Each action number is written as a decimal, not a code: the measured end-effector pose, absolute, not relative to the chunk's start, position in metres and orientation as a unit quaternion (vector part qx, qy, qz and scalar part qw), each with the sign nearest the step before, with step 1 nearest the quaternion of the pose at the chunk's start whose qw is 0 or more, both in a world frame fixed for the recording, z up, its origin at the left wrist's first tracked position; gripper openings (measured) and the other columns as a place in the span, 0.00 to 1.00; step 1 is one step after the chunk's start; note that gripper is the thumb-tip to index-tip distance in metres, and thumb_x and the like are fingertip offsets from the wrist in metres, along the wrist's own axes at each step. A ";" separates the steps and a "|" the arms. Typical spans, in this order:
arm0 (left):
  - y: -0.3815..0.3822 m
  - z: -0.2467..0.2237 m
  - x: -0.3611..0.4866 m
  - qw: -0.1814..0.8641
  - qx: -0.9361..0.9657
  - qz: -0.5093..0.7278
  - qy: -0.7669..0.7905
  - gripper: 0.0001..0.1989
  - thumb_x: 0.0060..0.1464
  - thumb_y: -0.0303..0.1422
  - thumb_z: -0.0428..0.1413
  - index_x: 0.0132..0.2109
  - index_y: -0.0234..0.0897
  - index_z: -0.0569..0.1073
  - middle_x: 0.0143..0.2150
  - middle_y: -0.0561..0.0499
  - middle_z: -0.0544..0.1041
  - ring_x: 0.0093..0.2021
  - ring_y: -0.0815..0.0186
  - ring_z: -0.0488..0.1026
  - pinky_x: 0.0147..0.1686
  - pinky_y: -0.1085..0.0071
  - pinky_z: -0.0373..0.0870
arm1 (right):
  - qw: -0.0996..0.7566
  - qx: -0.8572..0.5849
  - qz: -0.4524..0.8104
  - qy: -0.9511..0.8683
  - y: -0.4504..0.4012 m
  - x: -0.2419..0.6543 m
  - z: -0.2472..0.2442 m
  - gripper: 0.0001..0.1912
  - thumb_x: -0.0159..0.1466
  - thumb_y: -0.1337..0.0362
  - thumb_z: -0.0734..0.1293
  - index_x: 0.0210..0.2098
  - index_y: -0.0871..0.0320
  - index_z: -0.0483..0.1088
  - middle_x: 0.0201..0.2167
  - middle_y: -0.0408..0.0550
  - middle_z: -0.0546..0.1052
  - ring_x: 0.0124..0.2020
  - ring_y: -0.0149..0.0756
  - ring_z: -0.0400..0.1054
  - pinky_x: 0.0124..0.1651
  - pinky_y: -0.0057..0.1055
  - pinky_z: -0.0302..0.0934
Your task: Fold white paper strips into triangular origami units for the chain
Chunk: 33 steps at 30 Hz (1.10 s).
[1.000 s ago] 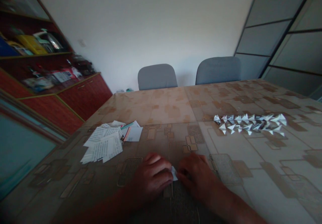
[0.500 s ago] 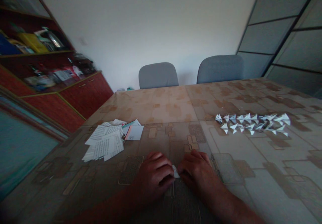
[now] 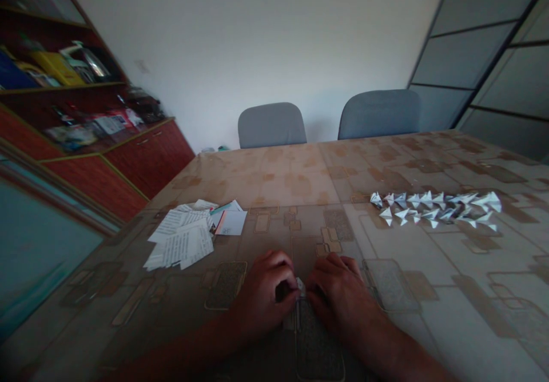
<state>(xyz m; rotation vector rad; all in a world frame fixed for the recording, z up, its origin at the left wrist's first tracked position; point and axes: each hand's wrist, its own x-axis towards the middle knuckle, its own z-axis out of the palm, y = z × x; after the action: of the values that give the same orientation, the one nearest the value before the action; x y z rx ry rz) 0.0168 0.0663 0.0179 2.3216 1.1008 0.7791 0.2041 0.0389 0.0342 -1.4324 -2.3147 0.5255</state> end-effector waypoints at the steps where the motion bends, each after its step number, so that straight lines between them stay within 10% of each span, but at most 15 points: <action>1: 0.066 0.018 0.017 0.227 0.841 0.282 0.402 0.08 0.43 0.21 0.62 0.28 0.34 0.71 0.34 0.52 0.71 0.38 0.64 0.68 0.39 0.68 0.60 | 0.183 -0.509 0.187 -0.820 0.039 0.204 0.033 0.08 0.58 0.75 0.66 0.28 0.57 0.72 0.29 0.43 0.73 0.36 0.39 0.65 0.42 0.37 0.51; 27: 0.067 0.020 0.016 0.236 0.834 0.251 0.430 0.08 0.45 0.21 0.60 0.31 0.36 0.69 0.34 0.53 0.72 0.39 0.63 0.67 0.39 0.69 0.59 | 0.165 -0.548 0.190 -0.798 0.047 0.205 0.024 0.10 0.54 0.77 0.67 0.29 0.54 0.72 0.29 0.42 0.74 0.35 0.38 0.65 0.41 0.34 0.51; 33: 0.067 0.025 -0.003 0.181 0.892 0.251 0.330 0.06 0.58 0.25 0.54 0.41 0.38 0.74 0.40 0.50 0.74 0.42 0.63 0.68 0.42 0.68 0.62 | 0.161 -0.544 0.195 -0.800 0.048 0.205 0.028 0.09 0.55 0.75 0.66 0.28 0.54 0.74 0.28 0.42 0.74 0.35 0.38 0.66 0.40 0.34 0.53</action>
<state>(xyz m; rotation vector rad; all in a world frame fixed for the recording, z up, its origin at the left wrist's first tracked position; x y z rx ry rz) -0.0029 0.0675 0.0246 2.5197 0.9317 0.7093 0.2050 0.0481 0.0280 -1.5538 -2.2840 0.5560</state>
